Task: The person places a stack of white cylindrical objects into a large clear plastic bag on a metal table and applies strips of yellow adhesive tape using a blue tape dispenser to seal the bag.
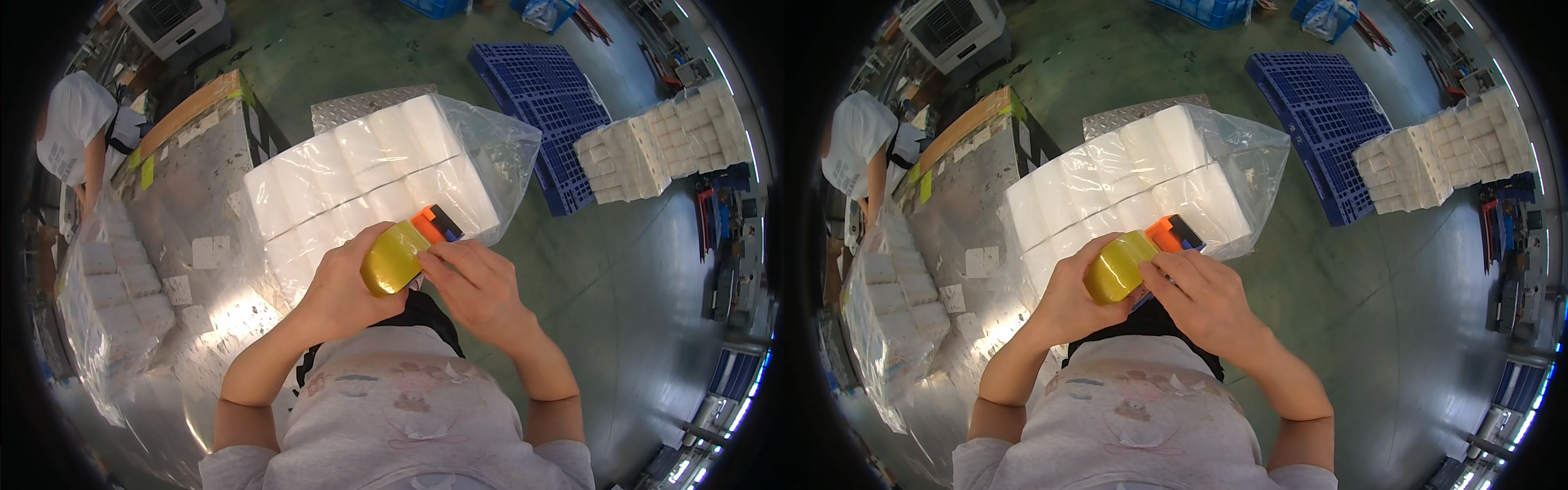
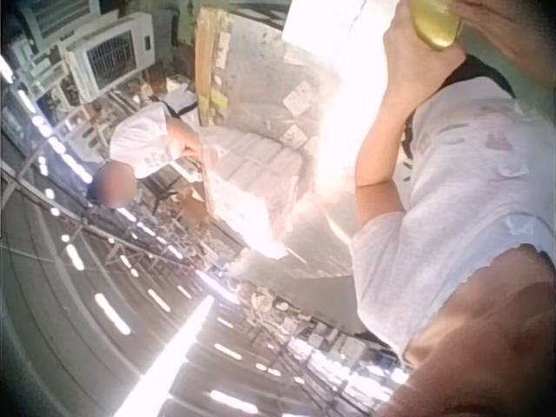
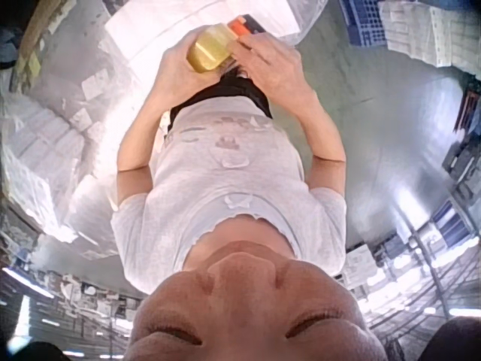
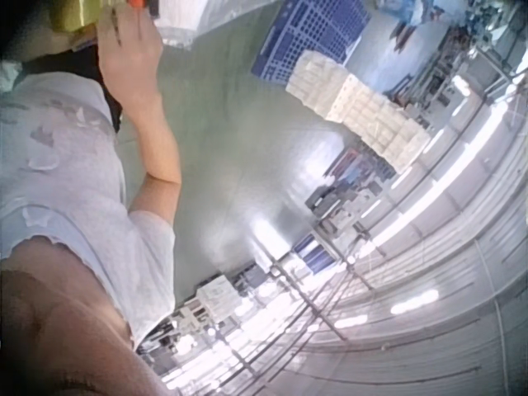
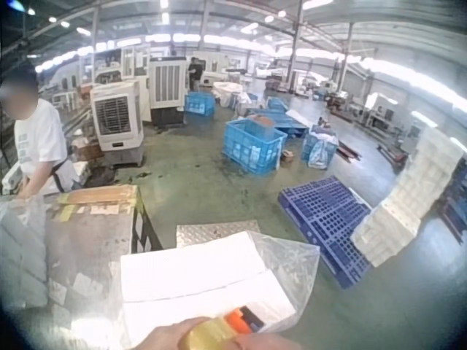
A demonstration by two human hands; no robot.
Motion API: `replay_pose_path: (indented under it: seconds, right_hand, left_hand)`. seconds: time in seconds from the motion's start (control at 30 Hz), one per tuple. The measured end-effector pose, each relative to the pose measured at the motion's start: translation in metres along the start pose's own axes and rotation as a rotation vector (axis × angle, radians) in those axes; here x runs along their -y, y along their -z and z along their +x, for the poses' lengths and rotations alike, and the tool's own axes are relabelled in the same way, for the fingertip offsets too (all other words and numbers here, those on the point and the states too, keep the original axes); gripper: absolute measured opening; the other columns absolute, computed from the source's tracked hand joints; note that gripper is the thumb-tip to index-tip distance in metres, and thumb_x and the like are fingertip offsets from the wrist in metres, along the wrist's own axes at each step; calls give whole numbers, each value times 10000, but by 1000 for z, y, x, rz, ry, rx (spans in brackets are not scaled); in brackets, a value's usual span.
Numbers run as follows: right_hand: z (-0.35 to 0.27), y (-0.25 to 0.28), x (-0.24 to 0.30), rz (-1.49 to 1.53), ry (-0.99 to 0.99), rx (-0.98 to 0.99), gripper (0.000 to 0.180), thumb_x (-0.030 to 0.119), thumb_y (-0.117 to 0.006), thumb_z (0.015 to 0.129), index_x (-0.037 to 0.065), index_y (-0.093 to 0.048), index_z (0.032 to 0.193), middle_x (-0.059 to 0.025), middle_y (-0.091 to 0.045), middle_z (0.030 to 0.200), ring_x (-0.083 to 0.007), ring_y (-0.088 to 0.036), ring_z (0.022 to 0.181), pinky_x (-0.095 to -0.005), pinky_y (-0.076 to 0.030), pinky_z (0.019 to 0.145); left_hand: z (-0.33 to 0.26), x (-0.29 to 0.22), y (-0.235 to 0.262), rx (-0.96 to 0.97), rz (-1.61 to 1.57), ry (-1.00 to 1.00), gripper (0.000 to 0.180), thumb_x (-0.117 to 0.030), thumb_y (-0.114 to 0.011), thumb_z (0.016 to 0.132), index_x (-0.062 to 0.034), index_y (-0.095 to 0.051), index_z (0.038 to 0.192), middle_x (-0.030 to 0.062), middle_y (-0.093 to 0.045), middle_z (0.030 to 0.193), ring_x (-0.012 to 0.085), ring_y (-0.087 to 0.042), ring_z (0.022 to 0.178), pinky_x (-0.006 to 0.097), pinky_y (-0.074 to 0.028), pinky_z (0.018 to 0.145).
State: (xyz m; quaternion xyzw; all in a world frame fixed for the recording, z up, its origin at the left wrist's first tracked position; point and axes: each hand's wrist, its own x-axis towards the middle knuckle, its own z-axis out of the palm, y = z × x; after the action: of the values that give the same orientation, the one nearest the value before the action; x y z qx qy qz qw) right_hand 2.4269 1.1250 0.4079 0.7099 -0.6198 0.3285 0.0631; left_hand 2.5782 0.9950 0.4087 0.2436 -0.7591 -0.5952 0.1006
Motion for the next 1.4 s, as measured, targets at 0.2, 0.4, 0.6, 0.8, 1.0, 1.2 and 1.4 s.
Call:
replay_pose_path:
  seconds: [0.2, 0.4, 0.6, 0.8, 1.0, 1.2, 1.4]
  right_hand:
    - [-3, -6, -5, -25, 33, 45, 336, 42, -602, 648, -46, -585, 972, -112, -551, 936, -238, -574, 736, -305, -489, 603]
    - [-10, -17, -6, -36, -32, 71, 268, 35, -607, 659, -28, -579, 918, -111, -547, 889, -244, -567, 718, -321, -484, 594]
    - [-19, -21, -7, 218, -291, -22, 225, 41, -631, 761, 11, -583, 980, -110, -571, 890, -267, -598, 744, -324, -501, 611]
    - [-17, -12, 1, 568, -652, 86, 284, 175, -679, 796, 47, -587, 1033, -105, -571, 947, -259, -605, 760, -324, -501, 627]
    - [-5, -11, 4, 457, -677, 121, 356, 291, -674, 799, 65, -595, 1063, -110, -551, 980, -273, -595, 799, -351, -492, 667]
    - [-9, -24, 6, 512, -774, 141, 277, 253, -645, 817, 49, -630, 1004, -112, -530, 1055, -270, -595, 905, -340, -488, 759]
    - [-28, -28, 5, 729, -762, 41, 239, 153, -575, 872, 13, -614, 1062, -100, -517, 1109, -240, -578, 985, -316, -481, 798]
  left_hand:
    - [3, 9, 2, 2, 50, 12, 601, -105, -712, 659, 9, -484, 1203, 194, -640, 966, 314, -640, 900, 324, -498, 783]
    - [3, 10, -3, 46, 19, 61, 596, -99, -702, 655, 4, -487, 1202, 195, -639, 965, 319, -638, 906, 328, -496, 787]
    - [4, 16, -6, 30, 19, 40, 611, -103, -702, 648, -10, -481, 1210, 195, -635, 965, 334, -635, 886, 338, -497, 782]
    - [1, 9, -13, 38, 190, 21, 625, -87, -727, 656, -5, -483, 1225, 162, -640, 965, 239, -642, 842, 302, -495, 777]
    - [-6, 8, -23, 45, 248, 120, 711, -97, -726, 637, -41, -400, 1266, 184, -630, 969, 338, -633, 887, 353, -507, 768]
    - [-16, 18, -36, 48, 410, -48, 761, -133, -730, 607, 1, -366, 1261, 219, -618, 931, 383, -621, 835, 413, -515, 718]
    - [-21, 25, -42, 53, 388, -81, 776, -126, -743, 606, -30, -372, 1280, 210, -594, 1071, 379, -605, 935, 407, -509, 780]
